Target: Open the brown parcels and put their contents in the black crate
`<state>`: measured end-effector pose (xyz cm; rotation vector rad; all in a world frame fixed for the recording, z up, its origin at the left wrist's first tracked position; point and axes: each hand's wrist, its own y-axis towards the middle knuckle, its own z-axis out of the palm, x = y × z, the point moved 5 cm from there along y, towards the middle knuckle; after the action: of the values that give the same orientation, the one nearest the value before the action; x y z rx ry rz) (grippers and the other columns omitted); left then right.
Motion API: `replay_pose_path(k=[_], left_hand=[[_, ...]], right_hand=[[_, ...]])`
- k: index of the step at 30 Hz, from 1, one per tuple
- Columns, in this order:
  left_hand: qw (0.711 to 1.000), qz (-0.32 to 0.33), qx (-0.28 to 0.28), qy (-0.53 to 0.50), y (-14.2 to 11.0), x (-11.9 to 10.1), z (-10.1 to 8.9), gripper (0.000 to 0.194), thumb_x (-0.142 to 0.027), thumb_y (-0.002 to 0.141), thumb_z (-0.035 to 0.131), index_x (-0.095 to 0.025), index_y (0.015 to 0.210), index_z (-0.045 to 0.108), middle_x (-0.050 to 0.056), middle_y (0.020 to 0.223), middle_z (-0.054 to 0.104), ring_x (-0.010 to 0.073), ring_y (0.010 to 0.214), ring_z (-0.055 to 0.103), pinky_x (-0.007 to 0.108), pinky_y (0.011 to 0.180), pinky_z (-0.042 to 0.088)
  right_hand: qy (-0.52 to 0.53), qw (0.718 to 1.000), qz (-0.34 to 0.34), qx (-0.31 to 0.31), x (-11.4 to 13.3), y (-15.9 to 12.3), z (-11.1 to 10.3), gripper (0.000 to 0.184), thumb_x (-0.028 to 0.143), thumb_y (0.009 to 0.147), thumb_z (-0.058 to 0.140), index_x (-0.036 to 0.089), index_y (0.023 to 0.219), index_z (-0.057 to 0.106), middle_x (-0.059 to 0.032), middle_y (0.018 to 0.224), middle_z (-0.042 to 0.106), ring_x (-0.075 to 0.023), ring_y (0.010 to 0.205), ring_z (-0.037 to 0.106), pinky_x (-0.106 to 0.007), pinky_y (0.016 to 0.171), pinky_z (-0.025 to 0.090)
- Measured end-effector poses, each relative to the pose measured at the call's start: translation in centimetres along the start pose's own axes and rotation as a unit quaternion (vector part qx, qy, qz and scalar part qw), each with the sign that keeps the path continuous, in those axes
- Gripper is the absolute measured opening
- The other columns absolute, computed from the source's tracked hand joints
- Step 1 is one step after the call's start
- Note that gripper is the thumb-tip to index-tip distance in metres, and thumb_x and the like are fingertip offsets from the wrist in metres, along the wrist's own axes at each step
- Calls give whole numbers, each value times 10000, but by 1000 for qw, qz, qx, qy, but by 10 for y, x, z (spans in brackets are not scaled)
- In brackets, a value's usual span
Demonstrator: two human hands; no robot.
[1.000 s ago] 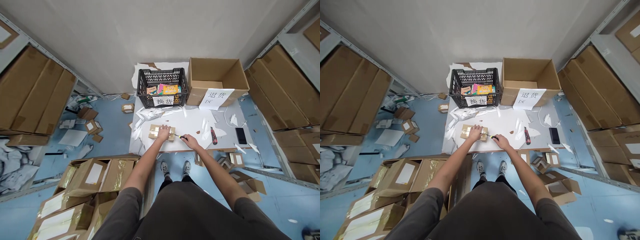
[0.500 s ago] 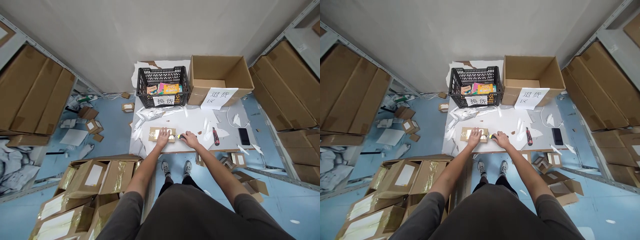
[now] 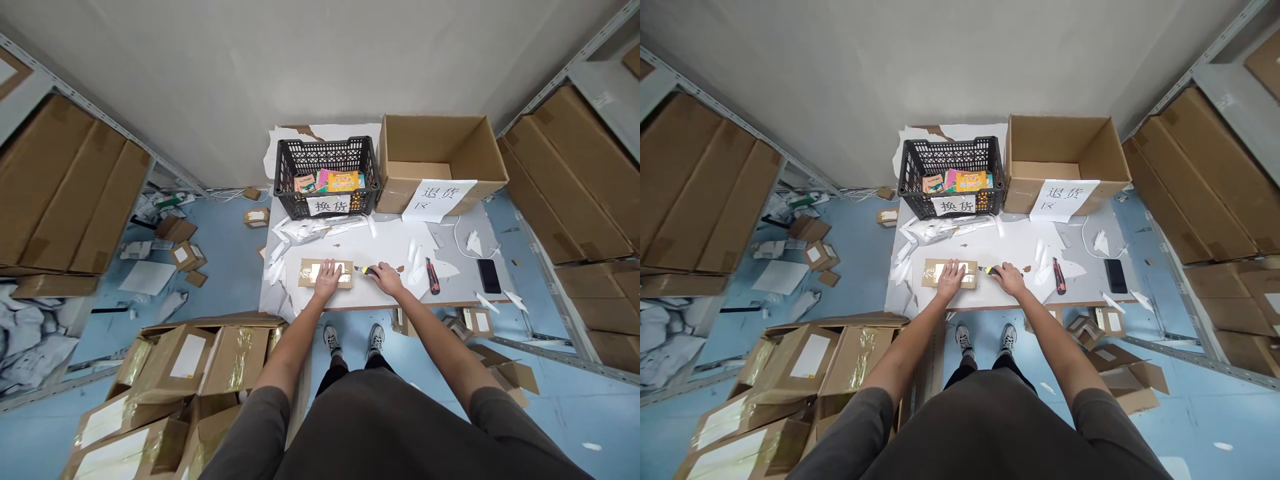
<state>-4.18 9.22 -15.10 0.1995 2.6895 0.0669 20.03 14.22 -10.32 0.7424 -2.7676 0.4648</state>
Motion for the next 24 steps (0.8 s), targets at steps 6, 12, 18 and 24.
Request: replay_pose_path(k=[6, 12, 18, 24], left_hand=[[997, -57, 47, -34, 5, -7, -20, 392, -308, 1063, 510, -236, 1410, 676, 182, 1630, 512, 342, 1608, 346, 611, 1307, 262], [988, -155, 11, -14, 10, -30, -38, 443, -382, 1083, 427, -224, 1412, 677, 156, 1651, 496, 369, 1585, 357, 602, 1276, 298], [984, -177, 28, 20, 8, -36, -45, 516, -489, 1073, 444, -232, 1475, 643, 131, 1662, 488, 392, 1546, 372, 599, 1248, 327], [985, -112, 128, 41, -17, 2, -67, 822, -710, 938, 617, -271, 1620, 486, 120, 1753, 329, 433, 1639, 164, 617, 1291, 234]], right_hand=[[132, 986, 92, -45, -30, -16, -4, 378, 501, 1082, 495, 238, 1271, 692, -108, 1121, 707, -268, 1079, 647, -342, 879, 490], [536, 761, 318, -182, -74, -55, 16, 609, 848, 931, 426, 253, 1018, 528, 29, 633, 597, -190, 530, 595, -306, 563, 501], [556, 717, 365, -210, -93, -52, 54, 573, 822, 846, 563, 283, 784, 378, 48, 609, 495, -178, 571, 572, -289, 551, 472], [415, 821, 363, -148, -122, -35, 96, 509, 704, 899, 518, 270, 652, 416, 9, 612, 522, -191, 658, 532, -292, 616, 404]])
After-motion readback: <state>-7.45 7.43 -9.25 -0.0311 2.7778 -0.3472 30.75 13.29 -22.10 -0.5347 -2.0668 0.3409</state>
